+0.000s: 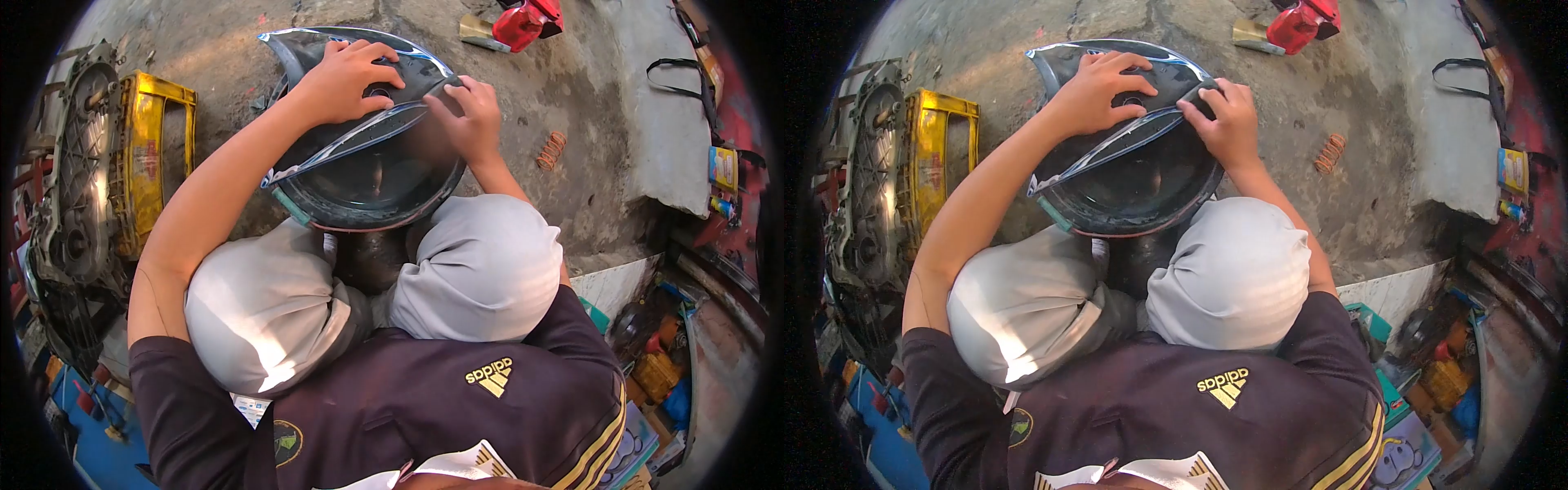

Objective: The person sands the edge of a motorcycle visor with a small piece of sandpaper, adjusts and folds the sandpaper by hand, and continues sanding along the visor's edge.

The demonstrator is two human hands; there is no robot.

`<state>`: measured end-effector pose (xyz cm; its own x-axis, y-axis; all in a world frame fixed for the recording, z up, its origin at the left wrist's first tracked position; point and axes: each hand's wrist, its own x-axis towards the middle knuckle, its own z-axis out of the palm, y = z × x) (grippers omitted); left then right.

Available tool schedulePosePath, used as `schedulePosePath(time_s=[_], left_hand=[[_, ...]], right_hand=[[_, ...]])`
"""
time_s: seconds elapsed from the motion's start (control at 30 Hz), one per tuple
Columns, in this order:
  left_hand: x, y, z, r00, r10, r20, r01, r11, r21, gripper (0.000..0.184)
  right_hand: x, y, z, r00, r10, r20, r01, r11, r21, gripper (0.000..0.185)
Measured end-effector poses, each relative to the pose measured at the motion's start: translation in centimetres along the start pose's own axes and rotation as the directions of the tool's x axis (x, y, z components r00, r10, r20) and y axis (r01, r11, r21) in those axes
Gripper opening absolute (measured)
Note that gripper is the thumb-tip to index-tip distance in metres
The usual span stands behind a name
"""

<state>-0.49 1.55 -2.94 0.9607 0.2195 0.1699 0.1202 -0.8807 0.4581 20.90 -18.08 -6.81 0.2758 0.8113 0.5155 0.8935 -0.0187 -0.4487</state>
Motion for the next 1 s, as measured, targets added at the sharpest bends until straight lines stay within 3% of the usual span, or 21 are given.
schedulePosePath(time_s=[0.1,0.2,0.27,0.33,0.4,0.47,0.5,0.6,0.73,0.8,0.9,0.97,1.0], left_hand=[[0.0,0.0,0.0,1.0,-0.001,0.004,0.001,1.0,-0.016,0.03],[0.1,0.0,0.0,1.0,0.002,-0.002,-0.002,1.0,-0.017,0.028],[0.1,0.0,-0.2,1.0,-0.012,0.028,0.012,1.0,0.003,0.034],[0.1,0.8,-0.1,0.998,-0.017,0.067,0.016,1.0,0.02,0.04],[0.0,1.9,0.4,0.997,-0.027,0.071,0.008,0.966,0.257,0.056],[-0.1,1.8,1.2,0.998,0.016,0.058,-0.035,0.935,0.353,0.062],[0.1,1.7,1.3,0.998,0.055,0.042,-0.068,0.891,0.449,0.068],[0.3,2.3,0.5,0.992,-0.002,0.128,-0.058,0.884,0.464,0.074],[0.6,2.3,0.8,0.988,-0.054,0.142,-0.003,0.926,0.377,0.076],[0.6,2.2,0.8,0.987,-0.059,0.15,-0.001,0.929,0.371,0.076],[0.7,2.2,0.7,0.988,-0.054,0.146,-0.004,0.929,0.371,0.076],[0.5,2.1,0.7,0.987,-0.056,0.147,-0.002,0.93,0.368,0.077],[0.7,2.2,0.7,0.988,-0.051,0.143,-0.005,0.93,0.367,0.077]], right_hand=[[-0.2,-0.2,-0.5,0.995,-0.097,0.038,0.096,0.995,0.028,0.038],[0.5,1.8,-0.4,1.0,0.007,-0.027,-0.008,1.0,-0.03,0.039],[0.4,1.8,-0.4,0.999,-0.024,-0.034,0.022,0.999,-0.038,0.038],[0.6,-0.3,-1.6,0.982,-0.164,0.09,0.16,0.986,0.048,0.037],[0.6,2.0,-1.1,0.984,-0.169,0.059,0.165,0.984,0.069,0.036],[0.9,4.1,-1.1,0.998,-0.046,0.03,0.047,0.998,-0.038,0.037],[1.0,2.8,-2.0,0.992,-0.082,0.092,0.08,0.996,0.027,0.037],[0.7,1.0,-2.3,0.963,-0.217,0.162,0.196,0.971,0.137,0.035],[1.5,3.3,-2.3,0.99,-0.03,0.136,0.025,0.999,0.039,0.034],[0.7,1.0,-2.5,0.965,-0.202,0.169,0.17,0.968,0.188,0.034],[1.0,2.9,-1.9,0.967,-0.185,0.177,0.153,0.972,0.176,0.035],[1.2,4.7,-1.7,0.995,0.024,0.096,-0.032,0.997,0.074,0.035],[1.1,4.0,-1.9,0.995,0.024,0.097,-0.031,0.997,0.07,0.035]])
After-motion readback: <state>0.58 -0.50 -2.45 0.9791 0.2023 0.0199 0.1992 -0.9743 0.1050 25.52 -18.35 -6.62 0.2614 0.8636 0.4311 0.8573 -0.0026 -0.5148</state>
